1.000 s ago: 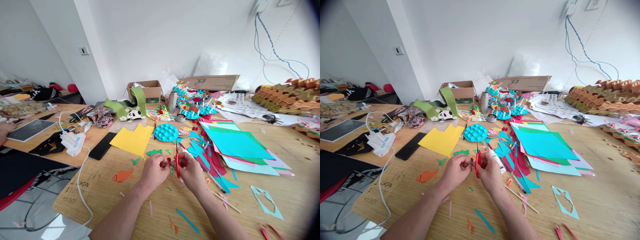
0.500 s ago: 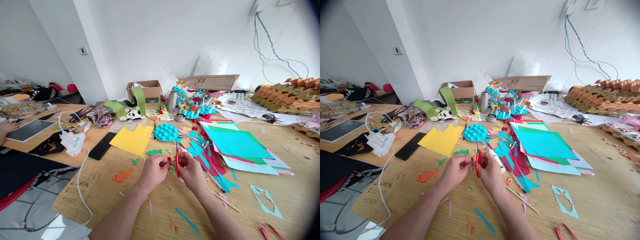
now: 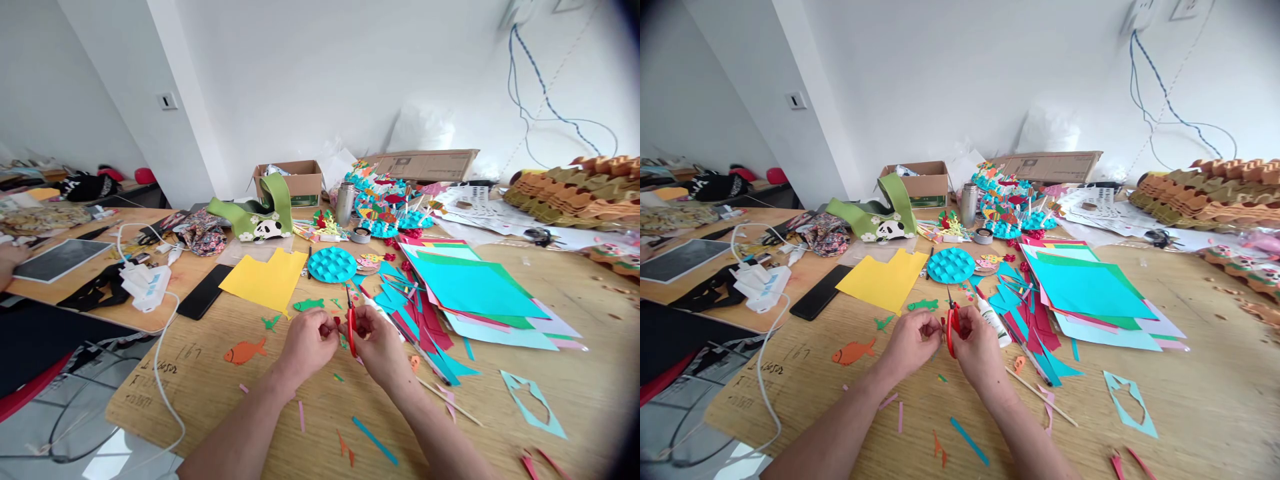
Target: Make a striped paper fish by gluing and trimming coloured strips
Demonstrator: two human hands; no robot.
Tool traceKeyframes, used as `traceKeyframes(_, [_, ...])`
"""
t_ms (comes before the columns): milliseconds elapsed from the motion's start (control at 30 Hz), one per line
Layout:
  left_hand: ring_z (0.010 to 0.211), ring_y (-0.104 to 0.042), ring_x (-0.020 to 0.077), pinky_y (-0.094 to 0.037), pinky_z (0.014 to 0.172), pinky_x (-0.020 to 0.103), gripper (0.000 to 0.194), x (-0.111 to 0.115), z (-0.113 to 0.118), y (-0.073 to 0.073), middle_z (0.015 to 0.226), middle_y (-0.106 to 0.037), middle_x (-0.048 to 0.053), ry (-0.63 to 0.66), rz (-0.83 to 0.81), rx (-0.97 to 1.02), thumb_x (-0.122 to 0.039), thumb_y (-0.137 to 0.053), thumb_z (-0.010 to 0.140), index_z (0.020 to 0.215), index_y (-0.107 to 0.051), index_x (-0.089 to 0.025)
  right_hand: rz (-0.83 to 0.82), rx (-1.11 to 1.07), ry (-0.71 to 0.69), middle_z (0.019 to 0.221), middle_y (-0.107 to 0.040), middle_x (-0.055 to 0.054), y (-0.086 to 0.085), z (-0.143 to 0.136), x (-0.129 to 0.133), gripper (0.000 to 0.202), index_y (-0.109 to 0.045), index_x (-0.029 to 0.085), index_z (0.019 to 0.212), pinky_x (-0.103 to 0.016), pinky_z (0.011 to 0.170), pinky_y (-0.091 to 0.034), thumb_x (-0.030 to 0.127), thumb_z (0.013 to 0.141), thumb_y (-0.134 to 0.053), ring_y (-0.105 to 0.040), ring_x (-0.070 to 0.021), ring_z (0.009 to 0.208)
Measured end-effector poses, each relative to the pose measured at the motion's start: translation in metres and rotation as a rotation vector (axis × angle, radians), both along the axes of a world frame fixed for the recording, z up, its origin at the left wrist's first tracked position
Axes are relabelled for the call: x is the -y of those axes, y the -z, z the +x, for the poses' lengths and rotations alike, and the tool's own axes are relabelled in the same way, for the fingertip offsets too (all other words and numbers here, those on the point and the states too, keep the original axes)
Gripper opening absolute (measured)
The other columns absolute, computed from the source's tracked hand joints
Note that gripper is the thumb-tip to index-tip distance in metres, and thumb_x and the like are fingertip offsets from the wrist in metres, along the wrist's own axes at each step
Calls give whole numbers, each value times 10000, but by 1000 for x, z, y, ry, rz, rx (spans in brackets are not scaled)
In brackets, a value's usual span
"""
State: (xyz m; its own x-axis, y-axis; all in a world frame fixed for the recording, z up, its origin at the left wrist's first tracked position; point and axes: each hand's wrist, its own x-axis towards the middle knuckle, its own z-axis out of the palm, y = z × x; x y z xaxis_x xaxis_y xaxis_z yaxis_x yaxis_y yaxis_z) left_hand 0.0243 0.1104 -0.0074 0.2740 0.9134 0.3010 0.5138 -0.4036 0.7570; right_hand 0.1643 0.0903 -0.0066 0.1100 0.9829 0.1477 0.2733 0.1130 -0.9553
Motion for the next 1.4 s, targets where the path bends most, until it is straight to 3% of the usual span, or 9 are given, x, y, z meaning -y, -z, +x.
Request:
traceKeyframes(200, [583,-511,130,-359,557,233,134,-1,-1,-1,604,-549,-12,9,-91,91,-77,-519,652,571,-524,-183,-61,-169,-50,627,-623,-7,3,3,-4,364,-539,203,771,-248,443,-404,464,644,-759,-560,-144,526])
traceKeyframes(500, [574,-550,144,-401,544,245,103,-4,-2,0,623,-614,17,58,-261,223,-195,-544,706,608,-571,-177,-115,-259,-74,572,-617,14,4,6,-5,413,-544,209,788,-251,463,-423,435,583,-821,-594,-163,552])
traceKeyframes(733, [570,-536,142,-410,552,255,94,-5,-5,-4,624,-598,17,74,-278,249,-235,-552,710,640,-569,-176,-137,-305,-38,667,-671,-18,-2,8,-5,464,-567,193,784,-260,520,-467,438,514,-855,-622,-167,598])
traceKeyframes(867, [669,-546,147,-425,635,261,102,-9,-9,-7,733,-617,24,-36,-203,333,-270,-594,703,728,-610,-172,-164,-395,-60,666,-661,-6,-8,11,-3,460,-574,180,775,-258,574,-496,427,513,-861,-620,-146,598])
traceKeyframes(1000, [803,-593,176,-432,737,281,232,-9,-11,-12,852,-673,51,42,-463,515,-336,-653,680,831,-665,-160,-164,-480,-130,687,-652,6,-11,11,-1,453,-583,180,788,-253,613,-508,440,532,-852,-623,-134,625])
traceKeyframes(1067, [796,-601,174,-425,732,275,246,-8,-11,-14,820,-677,44,106,-621,611,-333,-695,640,807,-674,-154,-166,-470,-149,700,-650,2,-12,11,-1,463,-587,179,800,-258,599,-509,472,543,-838,-620,-136,621])
traceKeyframes(1167, [671,-574,138,-400,660,250,191,-6,-11,-14,684,-643,11,124,-719,695,-279,-745,567,677,-653,-153,-157,-418,-143,720,-651,-19,-14,9,0,506,-582,178,799,-275,586,-519,536,533,-820,-618,-147,617])
traceKeyframes(1300, [593,-572,125,-408,632,253,205,-8,-10,-11,631,-640,4,94,-751,789,-257,-771,529,638,-633,-151,-128,-325,-121,721,-633,-28,-14,8,-1,484,-565,178,825,-288,591,-516,590,636,-734,-605,-151,618])
traceKeyframes(1400, [558,-587,132,-405,585,254,243,-12,-10,-8,634,-653,8,-30,-700,893,-288,-779,526,656,-624,-153,-29,-77,-100,665,-582,-3,-10,10,-1,382,-544,190,833,-266,531,-460,557,770,-627,-552,-139,574])
